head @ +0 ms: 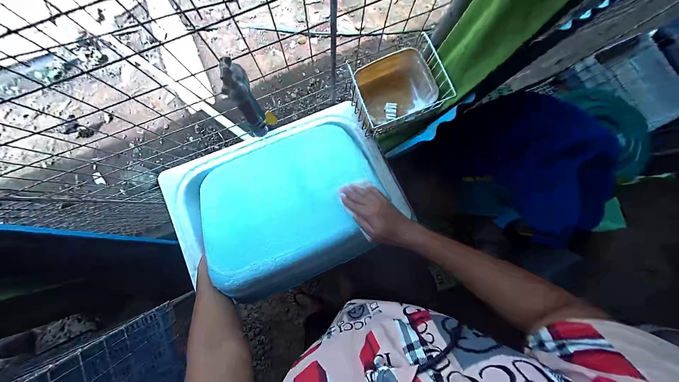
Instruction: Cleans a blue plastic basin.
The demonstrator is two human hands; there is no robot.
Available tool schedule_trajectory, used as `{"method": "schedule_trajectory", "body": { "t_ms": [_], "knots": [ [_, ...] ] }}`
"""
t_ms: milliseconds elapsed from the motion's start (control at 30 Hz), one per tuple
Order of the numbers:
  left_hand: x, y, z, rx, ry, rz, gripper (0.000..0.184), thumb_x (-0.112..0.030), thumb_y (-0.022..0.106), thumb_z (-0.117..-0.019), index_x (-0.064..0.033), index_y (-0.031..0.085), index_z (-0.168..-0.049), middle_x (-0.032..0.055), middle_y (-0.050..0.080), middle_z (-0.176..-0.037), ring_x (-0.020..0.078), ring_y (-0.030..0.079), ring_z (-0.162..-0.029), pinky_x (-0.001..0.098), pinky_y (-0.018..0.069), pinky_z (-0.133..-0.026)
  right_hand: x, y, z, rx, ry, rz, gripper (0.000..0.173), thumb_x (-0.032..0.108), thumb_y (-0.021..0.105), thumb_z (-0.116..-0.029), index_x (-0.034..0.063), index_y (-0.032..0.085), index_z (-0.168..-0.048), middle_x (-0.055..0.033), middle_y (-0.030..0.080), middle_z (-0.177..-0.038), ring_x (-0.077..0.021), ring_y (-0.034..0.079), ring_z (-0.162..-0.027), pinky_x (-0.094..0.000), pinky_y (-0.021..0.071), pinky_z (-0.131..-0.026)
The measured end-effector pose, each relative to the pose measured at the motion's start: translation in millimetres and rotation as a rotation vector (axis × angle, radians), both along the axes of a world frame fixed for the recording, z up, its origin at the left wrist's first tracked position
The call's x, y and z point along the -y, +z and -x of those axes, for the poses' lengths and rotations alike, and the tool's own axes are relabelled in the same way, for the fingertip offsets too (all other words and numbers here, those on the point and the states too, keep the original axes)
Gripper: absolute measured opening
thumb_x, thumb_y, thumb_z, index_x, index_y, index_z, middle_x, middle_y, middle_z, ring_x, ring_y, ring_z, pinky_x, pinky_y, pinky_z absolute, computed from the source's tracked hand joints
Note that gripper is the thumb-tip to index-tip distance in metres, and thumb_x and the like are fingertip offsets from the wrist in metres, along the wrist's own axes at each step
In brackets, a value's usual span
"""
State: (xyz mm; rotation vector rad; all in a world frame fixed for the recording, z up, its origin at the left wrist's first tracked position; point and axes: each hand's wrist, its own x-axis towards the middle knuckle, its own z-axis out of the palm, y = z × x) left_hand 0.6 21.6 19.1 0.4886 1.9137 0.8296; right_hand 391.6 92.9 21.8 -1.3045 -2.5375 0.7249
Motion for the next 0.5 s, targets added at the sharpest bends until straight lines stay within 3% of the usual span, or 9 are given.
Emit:
{"method": "schedule_trajectory", "body": {
  "t_ms": [33, 100, 167, 233, 300, 333, 400, 433, 500],
  "knots": [
    [12.6, -41.9, 21.3, -0.01, -0.012, -0.09, 0.05, -0.02, 0.017, -0.1141, 0.0089, 0.036, -0.15, 0.0231, 0.048, -0.15, 0.0165, 0.051, -0.134, 0.0307, 0.04, -0.112, 15.6, -1.9, -7.7, -0.064, 0.006, -0.045, 0.045, 0.022, 0.042, -0.1042, 0.005, 0.063, -0.14, -0.0156, 0.055, -0.151, -0.0387, 0.047, -0.144, -0.0668, 0.0298, -0.118],
    [13.1, -72.8, 39.7, -0.027, -0.032, -0.108, 0.05, -0.021, 0.018, -0.1145, 0.0084, 0.034, -0.151, 0.0235, 0.046, -0.152, 0.0196, 0.049, -0.138, 0.0324, 0.0385, -0.115, -6.7, -8.8, -11.1, -0.083, 0.003, -0.026, 0.041, 0.019, 0.048, -0.1009, 0.0065, 0.069, -0.134, -0.0169, 0.059, -0.147, -0.0424, 0.049, -0.141, -0.0698, 0.0308, -0.115],
    [2.5, -79.1, 48.7, -0.094, -0.08, 0.003, 0.048, -0.017, 0.02, -0.1144, 0.0076, 0.033, -0.153, 0.0232, 0.042, -0.156, 0.0207, 0.044, -0.143, 0.0326, 0.0343, -0.118, -76.2, -21.6, -1.9, -0.007, -0.044, 0.108, 0.042, 0.016, 0.052, -0.1007, 0.0071, 0.064, -0.14, -0.0174, 0.052, -0.154, -0.0418, 0.041, -0.147, -0.0677, 0.0247, -0.119],
    [0.8, -83.6, 52.7, -0.119, -0.145, -0.003, 0.047, -0.014, 0.021, -0.114, 0.0111, 0.031, -0.152, 0.0279, 0.039, -0.156, 0.0246, 0.042, -0.145, 0.0321, 0.0337, -0.118, -153.0, -43.3, 15.3, 0.087, -0.131, 0.161, 0.048, 0.018, 0.049, -0.1032, 0.002, 0.053, -0.149, -0.0217, 0.042, -0.16, -0.0412, 0.035, -0.151, -0.0592, 0.0269, -0.123],
    [-9.3, -44.6, 31.7, -0.136, -0.124, 0.064, 0.045, -0.009, 0.024, -0.1129, 0.0125, 0.033, -0.151, 0.0287, 0.04, -0.155, 0.0252, 0.043, -0.143, 0.0301, 0.0344, -0.117, -186.8, -50.4, 38.6, 0.184, -0.259, 0.186, 0.055, 0.023, 0.046, -0.1054, -0.0033, 0.042, -0.154, -0.0254, 0.036, -0.162, -0.0397, 0.034, -0.152, -0.0558, 0.0295, -0.123],
    [-28.2, 1.9, 14.9, -0.079, -0.132, 0.234, 0.044, -0.005, 0.024, -0.1124, 0.0086, 0.029, -0.154, 0.0227, 0.036, -0.159, 0.0204, 0.039, -0.144, 0.0288, 0.0305, -0.117, -182.0, -45.8, 49.1, 0.225, -0.288, 0.16, 0.058, 0.026, 0.046, -0.1061, -0.0058, 0.04, -0.154, -0.0276, 0.036, -0.161, -0.0412, 0.034, -0.151, -0.0586, 0.0301, -0.121],
    [-38.0, 52.2, -14.8, -0.05, 0.001, 0.236, 0.042, -0.001, 0.028, -0.1109, 0.01, 0.035, -0.151, 0.0242, 0.043, -0.154, 0.0216, 0.045, -0.138, 0.0306, 0.0331, -0.114, -119.7, -30.8, 61.8, 0.231, -0.203, 0.075, 0.056, 0.026, 0.045, -0.1063, -0.0079, 0.044, -0.151, -0.0289, 0.04, -0.159, -0.0426, 0.038, -0.149, -0.0624, 0.0295, -0.12],
    [-29.8, 60.1, -20.4, -0.004, 0.043, 0.138, 0.041, -0.004, 0.027, -0.1118, 0.0103, 0.038, -0.149, 0.0244, 0.049, -0.148, 0.0196, 0.051, -0.131, 0.0294, 0.0374, -0.111, -72.8, -17.6, 60.3, 0.186, -0.122, 0.033, 0.051, 0.024, 0.047, -0.1059, -0.0055, 0.049, -0.148, -0.0258, 0.045, -0.156, -0.0402, 0.043, -0.146, -0.0614, 0.0317, -0.119],
    [-7.4, 55.5, -21.6, 0.083, 0.042, -0.056, 0.041, -0.015, 0.02, -0.1129, 0.0051, 0.041, -0.141, 0.016, 0.055, -0.133, 0.0081, 0.056, -0.117, 0.0218, 0.0446, -0.1, 9.3, 2.9, 43.0, 0.1, -0.026, -0.025, 0.046, 0.022, 0.046, -0.1053, 0.0012, 0.057, -0.145, -0.0181, 0.051, -0.155, -0.0353, 0.046, -0.146, -0.0617, 0.0321, -0.119]
  ]
}}
